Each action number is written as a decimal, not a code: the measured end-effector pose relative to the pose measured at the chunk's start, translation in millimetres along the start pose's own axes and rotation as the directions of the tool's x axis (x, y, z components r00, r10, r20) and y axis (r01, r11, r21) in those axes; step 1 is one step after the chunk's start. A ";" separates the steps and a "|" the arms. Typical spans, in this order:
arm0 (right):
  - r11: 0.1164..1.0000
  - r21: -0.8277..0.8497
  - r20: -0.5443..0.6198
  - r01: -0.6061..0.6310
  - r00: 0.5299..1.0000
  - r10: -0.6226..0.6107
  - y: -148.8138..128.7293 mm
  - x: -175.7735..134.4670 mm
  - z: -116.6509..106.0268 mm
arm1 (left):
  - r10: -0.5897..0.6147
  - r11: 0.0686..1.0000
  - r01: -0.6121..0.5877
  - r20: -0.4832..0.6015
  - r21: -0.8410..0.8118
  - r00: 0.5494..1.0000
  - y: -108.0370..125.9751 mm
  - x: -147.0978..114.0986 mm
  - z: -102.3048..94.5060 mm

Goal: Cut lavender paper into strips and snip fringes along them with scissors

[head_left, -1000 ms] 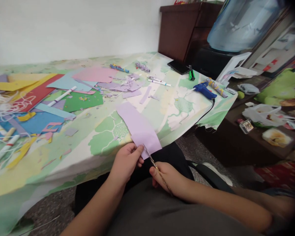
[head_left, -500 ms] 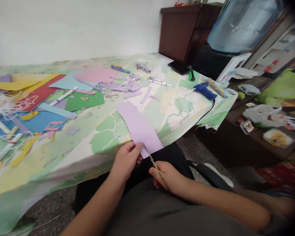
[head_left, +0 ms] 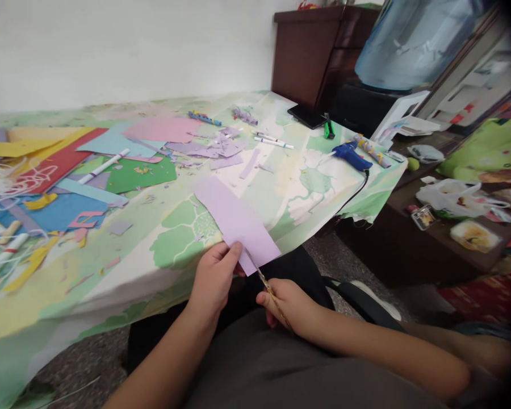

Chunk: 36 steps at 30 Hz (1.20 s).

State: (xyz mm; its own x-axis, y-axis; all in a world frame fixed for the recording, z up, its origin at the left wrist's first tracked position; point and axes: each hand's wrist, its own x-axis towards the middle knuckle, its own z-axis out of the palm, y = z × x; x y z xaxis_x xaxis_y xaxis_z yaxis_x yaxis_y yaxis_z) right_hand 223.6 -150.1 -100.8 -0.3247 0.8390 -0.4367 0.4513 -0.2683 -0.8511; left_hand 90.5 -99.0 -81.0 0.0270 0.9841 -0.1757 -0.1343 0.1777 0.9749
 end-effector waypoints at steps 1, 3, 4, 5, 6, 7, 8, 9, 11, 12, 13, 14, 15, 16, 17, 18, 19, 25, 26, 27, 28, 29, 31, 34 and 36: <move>1.000 0.013 0.005 -0.009 1.000 0.009 0.7 1.1 0.3 | 0.002 1.000 -0.002 0.000 0.009 1.000 -0.7 0.7 -0.8; 0.999 0.035 0.014 -0.035 0.999 0.035 0.9 2.8 0.5 | 0.003 0.999 -0.003 0.003 0.033 1.000 -1.5 1.8 -2.3; 0.998 0.044 0.019 -0.052 0.999 0.051 0.6 3.3 0.3 | 0.003 0.999 -0.003 0.006 0.046 1.000 -1.6 2.2 -2.9; 0.996 0.054 0.022 -0.068 0.998 0.067 0.3 3.7 0.2 | 0.001 0.998 -0.002 0.011 0.058 1.000 -1.4 2.4 -3.4; 0.995 0.064 0.026 -0.081 0.997 0.079 0.2 3.9 0.0 | -0.003 0.998 0.002 0.016 0.069 1.000 -1.0 2.6 -3.8; 0.993 0.075 0.029 -0.088 0.996 0.086 0.2 4.1 0.0 | -0.010 0.997 0.008 0.020 0.079 1.000 -0.4 2.6 -4.0; 0.992 0.087 0.033 -0.092 0.995 0.089 0.5 4.1 0.1 | -0.018 0.996 0.016 0.024 0.089 1.000 0.2 2.6 -4.3; 0.991 0.098 0.036 -0.094 0.995 0.091 1.0 4.1 0.3 | -0.026 0.995 0.024 0.025 0.097 0.999 0.8 2.5 -4.6; 0.989 0.114 0.040 -0.098 0.995 0.094 1.7 3.9 0.7 | -0.039 0.994 0.036 0.028 0.104 0.999 1.3 2.3 -5.3; 0.988 0.114 0.041 -0.100 0.995 0.096 1.9 3.6 0.8 | -0.040 0.994 0.037 0.029 0.100 0.999 1.2 2.1 -5.8; 0.989 0.111 0.042 -0.100 0.994 0.096 2.0 3.4 0.9 | -0.039 0.995 0.036 0.030 0.092 0.999 0.6 1.8 -6.3; 0.990 0.105 0.045 -0.099 0.995 0.094 2.0 3.1 0.9 | -0.037 0.996 0.034 0.030 0.081 0.999 -0.2 1.4 -6.9; 0.991 0.097 0.049 -0.094 0.995 0.089 2.1 2.9 0.9 | -0.033 0.997 0.031 0.028 0.070 0.999 -1.2 0.9 -7.3; 0.992 0.089 0.051 -0.086 0.995 0.081 2.4 2.7 0.9 | -0.027 0.998 0.026 0.023 0.059 0.999 -2.2 0.3 -7.7; 0.994 0.079 0.053 -0.070 0.996 0.066 3.2 2.4 1.0 | -0.021 0.999 0.020 0.016 0.050 1.000 -3.3 -0.3 -8.1; 0.996 0.069 0.053 -0.050 0.998 0.047 4.2 2.0 1.2 | -0.017 0.999 0.017 0.007 0.043 1.000 -4.2 -1.1 -8.3; 0.998 0.059 0.050 -0.029 0.998 0.026 5.6 1.5 1.5 | -0.016 0.999 0.016 0.000 0.037 1.000 -4.8 -1.8 -8.4; 0.992 -0.004 0.021 0.122 0.992 -0.122 8.4 -4.3 2.1 | -0.031 0.999 0.030 0.023 0.036 0.999 -0.3 -5.8 -7.8; 0.991 -0.005 0.026 0.136 0.990 -0.136 7.4 -5.2 1.9 | -0.035 0.998 0.033 0.040 0.054 0.999 1.2 -6.5 -7.6; 0.990 -0.001 0.030 0.141 0.990 -0.141 6.3 -5.8 1.6 | -0.043 0.996 0.039 0.057 0.081 0.997 2.8 -7.3 -7.4; 0.990 0.006 0.033 0.139 0.990 -0.139 5.2 -6.2 1.5 | -0.055 0.992 0.046 0.071 0.118 0.996 4.2 -8.2 -7.2; 0.991 0.017 0.035 0.132 0.991 -0.132 4.2 -6.3 1.5 | -0.068 0.985 0.054 0.081 0.165 0.994 5.6 -9.1 -7.0; 0.992 0.044 0.034 0.119 0.992 -0.120 2.9 -6.0 2.1 | -0.090 0.963 0.066 0.082 0.263 0.993 7.8 -11.0 -6.7; 0.989 0.067 0.037 0.135 0.990 -0.137 2.0 -4.7 3.5 | -0.120 0.927 0.079 0.090 0.368 0.989 10.2 -13.7 -6.7; 0.984 0.063 0.031 0.164 0.986 -0.166 1.4 -3.9 4.4 | -0.145 0.913 0.088 0.115 0.399 0.983 11.3 -15.4 -6.9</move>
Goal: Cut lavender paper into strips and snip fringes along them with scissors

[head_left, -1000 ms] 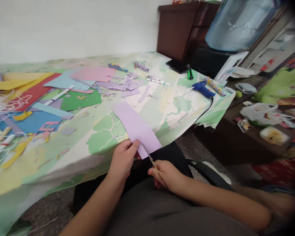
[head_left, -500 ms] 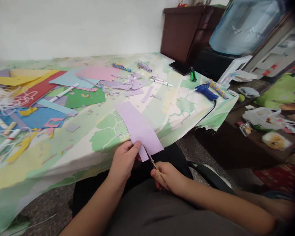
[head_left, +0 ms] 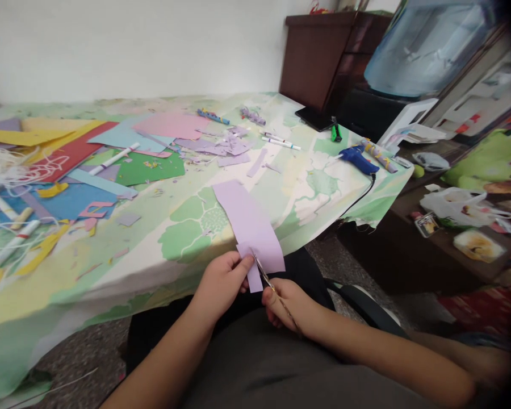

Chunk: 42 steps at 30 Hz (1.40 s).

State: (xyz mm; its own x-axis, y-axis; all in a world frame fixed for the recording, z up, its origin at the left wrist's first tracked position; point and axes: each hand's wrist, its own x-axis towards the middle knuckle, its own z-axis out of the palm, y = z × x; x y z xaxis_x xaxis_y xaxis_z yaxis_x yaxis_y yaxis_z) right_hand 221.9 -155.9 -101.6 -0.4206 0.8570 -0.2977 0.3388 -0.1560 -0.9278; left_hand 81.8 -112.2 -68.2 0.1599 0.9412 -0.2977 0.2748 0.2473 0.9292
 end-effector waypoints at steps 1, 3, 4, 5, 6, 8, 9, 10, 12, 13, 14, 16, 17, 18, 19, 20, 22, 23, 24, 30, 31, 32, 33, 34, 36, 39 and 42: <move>1.000 -0.004 -0.005 0.015 1.000 -0.015 -0.4 0.3 0.4 | -0.007 1.000 0.006 0.018 0.011 1.000 0.2 -0.8 0.0; 0.999 0.003 -0.014 0.038 0.999 -0.038 -1.7 0.4 1.2 | -0.016 1.000 0.015 0.039 0.027 0.999 0.2 -2.0 0.2; 0.999 0.013 -0.015 0.044 0.999 -0.043 -2.6 0.2 1.6 | -0.019 0.999 0.018 0.042 0.032 0.999 -0.1 -2.4 0.6; 0.999 0.030 -0.011 0.043 0.999 -0.043 -3.6 -0.1 2.1 | -0.022 0.999 0.020 0.042 0.034 0.999 -0.5 -2.7 1.1; 0.998 0.052 -0.006 0.037 0.999 -0.036 -4.7 -0.4 2.5 | -0.024 0.999 0.023 0.041 0.031 0.999 -1.1 -3.0 1.7; 0.996 0.088 -0.001 0.013 1.000 -0.013 -6.4 -0.9 3.1 | -0.027 1.000 0.026 0.038 0.013 0.999 -2.3 -3.5 2.9; 0.995 0.098 0.000 -0.001 1.000 0.001 -6.9 -1.0 3.3 | -0.029 1.000 0.029 0.038 0.002 0.999 -2.9 -3.7 3.4; 0.995 0.103 -0.001 -0.011 1.000 0.011 -7.2 -0.9 3.4 | -0.031 0.999 0.032 0.036 -0.009 0.999 -3.4 -3.9 3.7; 0.995 0.095 -0.001 -0.024 1.000 0.024 -7.2 -0.5 3.2 | -0.033 0.999 0.034 0.033 -0.023 0.999 -4.2 -4.2 3.8; 0.996 0.087 -0.002 -0.027 1.000 0.027 -7.2 -0.2 2.9 | -0.035 0.999 0.036 0.029 -0.028 0.999 -4.6 -4.3 3.7; 0.997 0.078 0.000 -0.026 1.000 0.026 -7.1 0.1 2.5 | -0.037 0.999 0.038 0.026 -0.032 0.999 -5.0 -4.2 3.5; 0.998 0.063 0.007 -0.018 1.000 0.018 -7.3 0.6 1.9 | -0.041 0.998 0.042 0.020 -0.045 0.999 -5.9 -3.9 3.2; 0.998 0.059 0.010 -0.019 1.000 0.019 -7.4 0.9 1.7 | -0.044 0.998 0.045 0.020 -0.053 0.999 -6.5 -3.6 3.1; 0.998 0.061 0.012 -0.023 1.000 0.022 -7.3 1.2 1.7 | -0.048 0.997 0.049 0.022 -0.061 0.999 -7.1 -3.3 3.2; 0.997 0.065 0.013 -0.030 0.999 0.030 -7.0 1.6 1.8 | -0.051 0.996 0.053 0.024 -0.068 0.998 -7.7 -3.0 3.3; 0.997 0.070 0.012 -0.038 0.999 0.037 -6.3 2.2 2.2 | -0.054 0.996 0.056 0.025 -0.076 0.998 -8.3 -2.6 3.5; 0.995 0.085 0.012 -0.044 0.999 0.043 -3.3 3.8 3.1 | -0.060 0.994 0.062 0.024 -0.088 0.998 -9.3 -2.0 3.9; 0.995 0.093 0.012 -0.044 0.999 0.043 -1.3 4.7 3.6 | -0.063 0.994 0.064 0.021 -0.093 0.998 -9.7 -1.7 4.1; 0.994 0.101 0.013 -0.044 0.999 0.043 0.8 5.5 3.9 | -0.064 0.993 0.066 0.019 -0.095 0.998 -10.0 -1.5 4.1; 0.993 0.099 0.002 -0.061 0.998 0.061 2.9 7.2 2.0 | -0.060 0.991 0.063 0.032 -0.118 0.998 -11.6 -0.4 3.3; 0.994 0.088 0.000 -0.067 0.998 0.067 1.4 7.3 1.3 | -0.056 0.990 0.060 0.030 -0.129 0.998 -12.1 -0.1 3.1; 0.993 0.080 0.003 -0.081 0.997 0.081 -0.1 7.8 0.7 | -0.053 0.989 0.056 0.028 -0.133 0.998 -12.6 0.2 2.9; 0.992 0.075 0.008 -0.103 0.995 0.103 -1.3 8.7 0.3 | -0.051 0.990 0.054 0.023 -0.128 0.998 -13.0 0.5 2.8; 0.989 0.076 0.016 -0.129 0.992 0.128 -2.0 9.9 0.0 | -0.052 0.992 0.053 0.016 -0.116 0.999 -13.3 0.7 2.7; 0.981 0.090 0.031 -0.172 0.985 0.170 -1.8 12.8 -0.3 | -0.061 0.993 0.062 0.011 -0.096 0.998 -13.1 0.9 2.7; 0.987 0.070 0.033 -0.148 0.989 0.146 0.5 13.5 -2.0 | -0.070 0.989 0.070 0.004 -0.128 0.998 -12.0 -0.2 2.4; 0.999 -0.040 0.023 -0.009 1.000 0.010 -0.2 3.6 -8.5 | -0.058 0.976 0.055 -0.010 -0.213 0.998 -13.6 -2.7 0.6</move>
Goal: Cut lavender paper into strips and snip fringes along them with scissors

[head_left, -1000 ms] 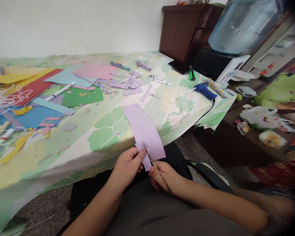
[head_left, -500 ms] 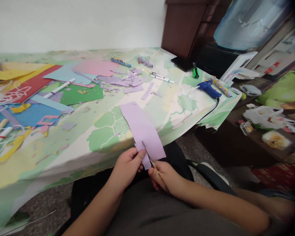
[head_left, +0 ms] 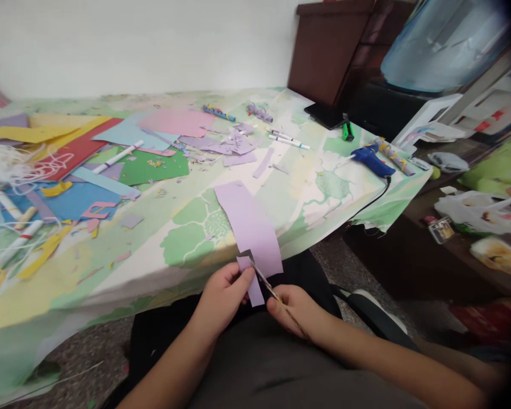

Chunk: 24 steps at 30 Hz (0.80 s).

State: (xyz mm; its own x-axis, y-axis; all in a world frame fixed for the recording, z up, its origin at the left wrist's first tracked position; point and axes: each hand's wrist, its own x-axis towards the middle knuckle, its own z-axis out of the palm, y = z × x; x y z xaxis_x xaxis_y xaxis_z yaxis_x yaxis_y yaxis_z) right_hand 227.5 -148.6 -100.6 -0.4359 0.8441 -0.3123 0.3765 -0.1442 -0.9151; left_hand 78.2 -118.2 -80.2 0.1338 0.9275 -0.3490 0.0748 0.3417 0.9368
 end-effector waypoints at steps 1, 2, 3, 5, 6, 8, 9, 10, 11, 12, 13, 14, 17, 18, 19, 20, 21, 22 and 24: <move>0.998 -0.037 -0.006 0.049 0.999 -0.049 -1.3 -5.3 -3.3 | 0.008 0.999 -0.008 -0.016 -0.038 1.000 -1.5 -0.8 -1.4; 0.995 -0.065 -0.006 0.081 0.997 -0.082 -3.2 -10.5 -7.2 | 0.014 0.997 -0.017 -0.035 -0.079 0.999 -3.3 -1.7 -3.0; 0.991 -0.092 -0.029 0.098 0.994 -0.101 -5.5 -14.9 -11.6 | 0.021 0.992 -0.028 -0.058 -0.123 0.998 -5.4 -2.5 -4.7; 0.988 -0.145 -0.187 0.058 0.979 -0.085 -10.9 -18.1 -20.8 | 0.034 0.977 -0.053 -0.094 -0.205 0.995 -8.5 -4.4 -7.9; 0.986 -0.164 -0.298 0.009 0.953 -0.058 -13.5 -15.8 -25.3 | 0.035 0.969 -0.059 -0.101 -0.240 0.994 -8.9 -5.6 -9.2; 0.981 -0.177 -0.466 -0.078 0.884 -0.014 -17.2 -4.0 -32.1 | 0.022 0.956 -0.045 -0.082 -0.291 0.996 -5.6 -9.0 -11.5; 0.979 -0.184 -0.509 -0.087 0.861 -0.019 -18.1 4.1 -33.7 | 0.004 0.953 -0.022 -0.059 -0.301 0.998 -1.7 -11.2 -12.7; 0.978 -0.188 -0.540 -0.091 0.841 -0.025 -18.3 12.5 -33.8 | -0.016 0.955 0.005 -0.034 -0.297 0.999 3.6 -13.8 -14.1; 0.978 -0.187 -0.556 -0.088 0.830 -0.032 -18.3 20.1 -32.3 | -0.035 0.959 0.028 -0.020 -0.283 0.999 10.0 -16.7 -15.9; 0.981 -0.177 -0.560 -0.079 0.828 -0.035 -18.3 26.2 -29.4 | -0.046 0.964 0.039 -0.022 -0.262 0.999 17.3 -19.6 -18.2; 0.987 -0.149 -0.554 -0.063 0.832 -0.030 -18.9 30.3 -25.7 | -0.046 0.971 0.034 -0.043 -0.235 0.998 25.0 -22.5 -21.1; 0.994 -0.103 -0.551 -0.040 0.834 -0.023 -20.5 32.3 -22.0 | -0.035 0.978 0.019 -0.076 -0.206 0.996 32.7 -25.0 -24.7; 1.000 -0.008 -0.552 0.029 0.834 -0.029 -35.3 31.2 -20.5 | 0.023 0.991 -0.042 -0.145 -0.130 0.989 53.5 -28.3 -38.5; 0.998 -0.029 -0.555 0.051 0.830 -0.059 -43.9 31.4 -25.7 | 0.047 0.991 -0.066 -0.151 -0.119 0.987 59.5 -27.6 -43.6; 0.994 -0.086 -0.575 0.075 0.810 -0.111 -54.0 33.6 -34.3 | 0.076 0.988 -0.095 -0.154 -0.122 0.985 65.2 -26.1 -48.7; 0.982 -0.176 -0.592 0.074 0.789 -0.165 -65.2 38.2 -45.8 | 0.107 0.983 -0.128 -0.153 -0.134 0.982 70.7 -23.7 -53.6; 0.953 -0.294 -0.576 0.068 0.783 -0.233 -76.8 45.7 -59.6 | 0.143 0.975 -0.165 -0.149 -0.148 0.978 76.3 -20.6 -58.2; 0.904 -0.426 -0.545 0.042 0.785 -0.293 -88.2 55.5 -74.6 | 0.183 0.966 -0.205 -0.144 -0.160 0.973 81.9 -16.9 -62.3; 0.750 -0.658 -0.503 -0.069 0.782 -0.369 -108.5 79.5 -104.5 | 0.257 0.945 -0.277 -0.132 -0.174 0.957 93.6 -8.5 -69.4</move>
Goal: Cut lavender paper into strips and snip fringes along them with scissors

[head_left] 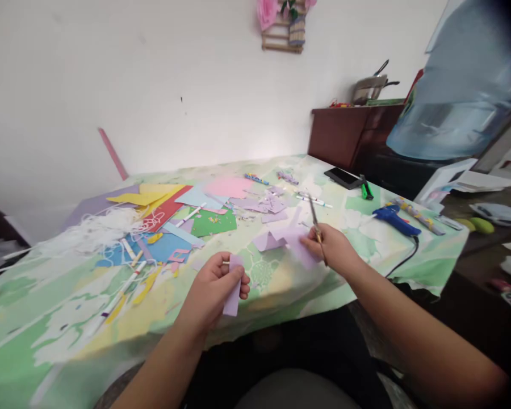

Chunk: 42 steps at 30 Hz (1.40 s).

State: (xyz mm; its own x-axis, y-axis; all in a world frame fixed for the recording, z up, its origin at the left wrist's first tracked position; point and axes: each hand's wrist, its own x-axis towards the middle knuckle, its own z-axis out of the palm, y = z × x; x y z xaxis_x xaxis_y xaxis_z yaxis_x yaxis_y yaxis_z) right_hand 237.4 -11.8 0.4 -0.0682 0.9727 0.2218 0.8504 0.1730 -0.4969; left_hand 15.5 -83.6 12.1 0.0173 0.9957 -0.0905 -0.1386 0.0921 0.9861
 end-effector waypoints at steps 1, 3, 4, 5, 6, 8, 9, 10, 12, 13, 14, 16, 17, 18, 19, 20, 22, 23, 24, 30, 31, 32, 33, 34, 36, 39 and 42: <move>0.986 -0.166 0.021 0.027 0.999 -0.024 1.6 18.8 -4.4 | 0.028 1.000 -0.028 0.007 -0.002 1.000 4.8 6.4 -1.4; 0.967 -0.252 0.002 0.031 0.999 -0.032 3.2 47.4 -10.7 | 0.054 0.999 -0.054 0.004 0.005 0.999 13.4 19.6 -3.6; 0.959 -0.283 -0.021 0.025 0.999 -0.032 2.5 56.2 -13.2 | 0.051 0.999 -0.051 -0.007 0.012 0.999 17.1 26.3 -4.5; 0.953 -0.304 -0.059 0.017 0.998 -0.036 0.4 61.2 -15.7 | 0.043 0.999 -0.043 -0.021 0.020 0.999 20.3 33.0 -5.2; 0.944 -0.330 -0.103 0.013 0.993 -0.050 -3.2 63.0 -18.1 | 0.032 0.999 -0.031 -0.034 0.028 0.999 22.9 39.7 -5.7; 0.919 -0.392 -0.197 0.038 0.972 -0.125 -14.4 59.9 -22.5 | 0.017 0.999 -0.015 -0.049 0.045 0.999 26.5 52.5 -5.4; 0.915 -0.396 -0.217 0.085 0.959 -0.183 -21.6 56.6 -24.0 | 0.014 0.998 -0.011 -0.048 0.055 0.999 27.6 58.3 -4.5; 0.916 -0.368 -0.188 0.156 0.953 -0.238 -29.1 53.2 -24.6 | 0.014 0.998 -0.011 -0.046 0.065 0.999 28.2 63.6 -3.2; 0.932 -0.228 -0.009 0.282 0.956 -0.292 -43.1 48.5 -22.1 | 0.025 0.997 -0.022 -0.040 0.078 0.999 28.3 72.1 0.6; 0.929 -0.154 0.077 0.336 0.942 -0.328 -48.7 47.6 -18.8 | 0.029 0.996 -0.026 -0.037 0.086 0.999 27.9 75.2 2.7; 0.922 -0.108 0.138 0.373 0.924 -0.357 -52.9 47.8 -14.2 | 0.030 0.995 -0.026 -0.037 0.097 0.999 27.2 77.5 4.8; 0.910 -0.083 0.204 0.406 0.901 -0.383 -56.6 50.4 -2.6 | 0.029 0.991 -0.023 -0.046 0.128 0.999 25.3 80.4 8.1; 0.907 -0.089 0.218 0.411 0.897 -0.385 -56.4 52.2 3.7 | 0.032 0.990 -0.025 -0.050 0.142 0.998 24.1 81.3 9.1; 0.906 -0.096 0.224 0.413 0.895 -0.385 -55.3 54.0 9.7 | 0.038 0.988 -0.030 -0.055 0.149 0.998 22.8 82.1 9.7; 0.904 -0.099 0.229 0.415 0.894 -0.385 -53.6 55.4 15.3 | 0.045 0.988 -0.036 -0.057 0.150 0.997 21.4 83.0 9.9; 0.903 -0.097 0.233 0.418 0.892 -0.388 -51.6 56.6 20.2 | 0.052 0.988 -0.043 -0.055 0.146 0.997 20.0 84.0 9.7; 0.899 -0.075 0.247 0.432 0.881 -0.403 -48.0 58.1 27.8 | 0.058 0.987 -0.051 -0.042 0.154 0.997 17.4 86.3 8.8; 0.896 -0.058 0.256 0.441 0.874 -0.414 -46.6 58.7 30.5 | 0.063 0.984 -0.056 -0.035 0.171 0.997 16.2 87.4 8.1; 0.892 -0.038 0.262 0.450 0.866 -0.425 -45.6 59.2 32.6 | 0.065 0.979 -0.059 -0.026 0.195 0.998 15.2 88.5 7.6; 0.883 0.040 0.304 0.468 0.836 -0.457 -43.5 63.7 37.6 | 0.047 0.956 -0.021 -0.083 0.294 0.995 10.9 89.2 4.5; 0.886 0.037 0.316 0.463 0.836 -0.450 -43.2 64.1 38.0 | 0.050 0.953 -0.021 -0.089 0.303 0.995 10.4 88.7 4.0; 0.888 0.032 0.325 0.458 0.836 -0.443 -42.7 64.2 38.4 | 0.051 0.950 -0.021 -0.090 0.312 0.995 10.0 88.2 3.7; 0.889 0.027 0.326 0.457 0.837 -0.440 -42.2 64.1 38.8 | 0.051 0.947 -0.019 -0.089 0.320 0.995 9.7 87.8 3.5; 0.888 0.028 0.322 0.460 0.836 -0.443 -41.6 63.8 39.3 | 0.048 0.946 -0.017 -0.086 0.324 0.995 9.4 87.5 3.5; 0.881 0.039 0.311 0.471 0.833 -0.458 -40.5 62.9 40.3 | 0.040 0.941 -0.011 -0.080 0.337 0.996 9.0 87.1 4.3; 0.873 0.053 0.336 0.486 0.814 -0.473 -38.9 62.1 41.0 | 0.033 0.928 0.002 -0.087 0.372 0.996 7.8 86.4 6.8; 0.869 0.052 0.351 0.492 0.806 -0.477 -37.5 62.1 40.3 | 0.056 0.923 -0.013 -0.103 0.383 0.993 6.1 85.4 8.9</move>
State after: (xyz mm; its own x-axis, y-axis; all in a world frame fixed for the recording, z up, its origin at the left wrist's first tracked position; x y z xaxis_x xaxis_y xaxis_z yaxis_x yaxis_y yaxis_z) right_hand 180.2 48.3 -1.0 -0.6437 0.7557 0.1209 0.6786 0.6366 -0.3664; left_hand 24.9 2.0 11.6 -0.0922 0.9945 -0.0489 0.2514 0.0708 0.9653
